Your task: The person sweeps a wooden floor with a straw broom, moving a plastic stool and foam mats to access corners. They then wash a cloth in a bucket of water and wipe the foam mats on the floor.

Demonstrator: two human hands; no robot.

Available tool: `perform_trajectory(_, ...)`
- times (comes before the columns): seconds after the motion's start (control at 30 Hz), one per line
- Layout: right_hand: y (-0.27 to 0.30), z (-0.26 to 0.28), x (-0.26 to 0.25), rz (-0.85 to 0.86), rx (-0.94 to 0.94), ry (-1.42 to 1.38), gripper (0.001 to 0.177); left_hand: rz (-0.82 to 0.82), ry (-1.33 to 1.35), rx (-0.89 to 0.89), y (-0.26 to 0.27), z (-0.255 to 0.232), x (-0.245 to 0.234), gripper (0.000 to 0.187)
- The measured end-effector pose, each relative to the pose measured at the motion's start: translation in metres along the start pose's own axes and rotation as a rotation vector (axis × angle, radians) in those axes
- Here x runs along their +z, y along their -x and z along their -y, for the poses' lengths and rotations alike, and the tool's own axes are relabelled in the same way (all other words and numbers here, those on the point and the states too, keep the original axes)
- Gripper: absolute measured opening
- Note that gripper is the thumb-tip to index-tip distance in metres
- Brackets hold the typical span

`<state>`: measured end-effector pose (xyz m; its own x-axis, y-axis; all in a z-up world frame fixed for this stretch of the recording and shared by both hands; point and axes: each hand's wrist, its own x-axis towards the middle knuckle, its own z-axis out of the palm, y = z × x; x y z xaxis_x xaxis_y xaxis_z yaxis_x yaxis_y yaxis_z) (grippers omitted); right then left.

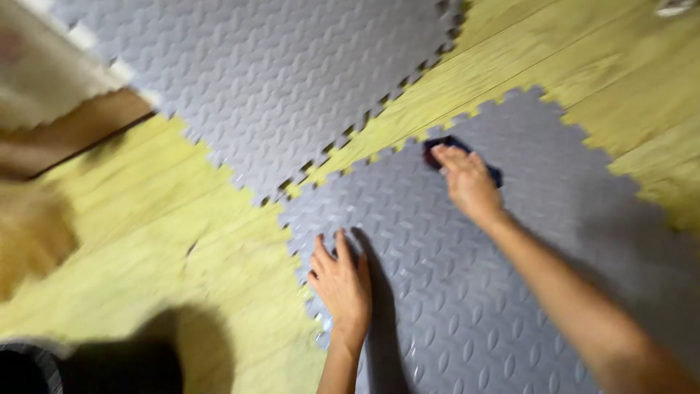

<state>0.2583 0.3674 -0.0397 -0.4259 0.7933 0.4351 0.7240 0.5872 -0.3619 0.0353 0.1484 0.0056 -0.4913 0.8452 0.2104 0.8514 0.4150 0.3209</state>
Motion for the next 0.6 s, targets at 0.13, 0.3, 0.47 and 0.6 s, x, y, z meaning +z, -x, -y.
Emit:
perform_trajectory(0.13, 0.001, 0.001, 0.007, -0.027, 0.048, -0.073, 0.048, 0.031, -0.061, -0.437, 0.033, 0.058, -0.029, 0.086)
perform_trajectory(0.3, 0.03, 0.034, 0.037, -0.013, 0.049, -0.117, 0.053, 0.193, 0.141, -0.661, 0.048, 0.08, -0.011, 0.067)
perform_trajectory(0.47, 0.05, 0.062, 0.045, 0.077, 0.005, -0.132, 0.057, 0.259, 0.413, -0.667, 0.033, 0.104, 0.001, 0.06)
perform_trajectory(0.6, 0.049, 0.087, 0.06, 0.126, -0.074, -0.193, 0.056, 0.102, 0.736, -0.595, 0.036, 0.126, 0.003, 0.052)
